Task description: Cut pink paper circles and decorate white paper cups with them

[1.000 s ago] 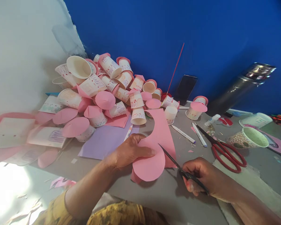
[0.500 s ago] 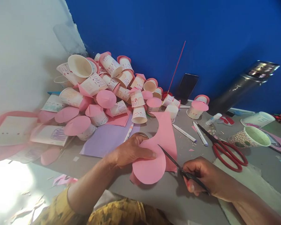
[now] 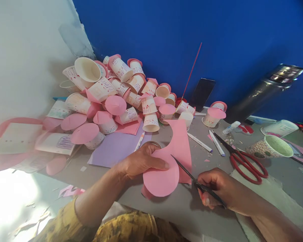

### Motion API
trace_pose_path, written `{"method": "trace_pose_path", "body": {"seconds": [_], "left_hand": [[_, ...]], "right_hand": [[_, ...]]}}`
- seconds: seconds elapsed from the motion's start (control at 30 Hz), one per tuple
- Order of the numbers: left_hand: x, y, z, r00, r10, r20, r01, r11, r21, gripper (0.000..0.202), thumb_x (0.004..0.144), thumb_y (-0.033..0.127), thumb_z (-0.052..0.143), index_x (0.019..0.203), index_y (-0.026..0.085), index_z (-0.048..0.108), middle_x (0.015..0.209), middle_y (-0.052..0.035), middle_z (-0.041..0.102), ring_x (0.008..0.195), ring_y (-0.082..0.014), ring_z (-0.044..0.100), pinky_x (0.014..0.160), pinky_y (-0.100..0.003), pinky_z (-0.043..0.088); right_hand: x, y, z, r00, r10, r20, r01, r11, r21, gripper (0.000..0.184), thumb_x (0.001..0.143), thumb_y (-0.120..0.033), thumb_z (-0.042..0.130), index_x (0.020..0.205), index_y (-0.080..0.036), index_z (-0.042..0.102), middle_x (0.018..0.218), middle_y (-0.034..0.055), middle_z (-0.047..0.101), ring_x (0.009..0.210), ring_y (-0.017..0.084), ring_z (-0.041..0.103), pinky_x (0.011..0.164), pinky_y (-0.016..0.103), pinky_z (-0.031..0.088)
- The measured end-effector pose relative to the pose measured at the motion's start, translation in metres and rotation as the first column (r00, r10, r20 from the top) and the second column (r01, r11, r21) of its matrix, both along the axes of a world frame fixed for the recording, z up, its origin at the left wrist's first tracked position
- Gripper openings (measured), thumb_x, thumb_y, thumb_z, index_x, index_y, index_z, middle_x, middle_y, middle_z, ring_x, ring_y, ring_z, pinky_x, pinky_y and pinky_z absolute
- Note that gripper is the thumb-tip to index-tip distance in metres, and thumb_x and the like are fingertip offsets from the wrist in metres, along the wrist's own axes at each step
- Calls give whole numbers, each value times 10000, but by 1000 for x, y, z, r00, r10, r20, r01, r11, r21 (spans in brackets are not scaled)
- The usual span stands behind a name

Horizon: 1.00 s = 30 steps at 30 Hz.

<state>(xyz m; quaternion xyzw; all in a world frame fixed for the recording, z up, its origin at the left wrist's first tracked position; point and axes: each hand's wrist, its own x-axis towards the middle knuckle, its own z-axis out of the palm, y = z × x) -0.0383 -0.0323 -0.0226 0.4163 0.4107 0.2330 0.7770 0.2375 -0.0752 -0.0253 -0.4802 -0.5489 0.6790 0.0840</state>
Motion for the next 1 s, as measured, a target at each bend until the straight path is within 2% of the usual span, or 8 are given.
{"method": "trace_pose_path", "body": {"seconds": [0.27, 0.53, 0.87, 1.0], "left_hand": [[0, 2, 2, 1000, -20, 20, 19, 999, 36, 264, 560, 336, 860, 680, 121, 765, 616, -39, 694, 515, -137, 608, 450, -220, 428], [-1, 1, 4, 996, -93, -5, 93, 995, 45, 199, 589, 296, 852, 619, 140, 733, 569, -11, 657, 485, -112, 566, 425, -203, 396], [-1, -1, 7, 995, -93, -46, 96, 993, 62, 212, 589, 294, 850, 596, 147, 697, 568, -1, 633, 495, -111, 539, 449, -218, 386], [-4, -1, 7, 991, -125, -56, 129, 988, 82, 217, 610, 301, 846, 625, 148, 692, 608, 3, 625, 533, -112, 530, 483, -230, 388]], "right_hand": [[-1, 2, 2, 999, 6, 53, -6, 1000, -3, 322, 697, -421, 791, 625, -165, 609, 590, -3, 618, 582, 125, 536, 561, 242, 356], [-2, -2, 2, 1000, -8, 15, 9, 998, -58, 338, 695, -397, 805, 601, -177, 566, 575, -24, 589, 576, 113, 516, 578, 239, 400], [0, -1, 1, 998, 36, 59, -36, 999, 2, 277, 726, -365, 747, 589, -184, 589, 595, -3, 622, 587, 126, 536, 595, 247, 422], [-1, -2, 2, 999, 27, 31, -25, 999, -40, 322, 723, -373, 770, 573, -190, 553, 581, -11, 604, 574, 120, 524, 605, 246, 435]]}}
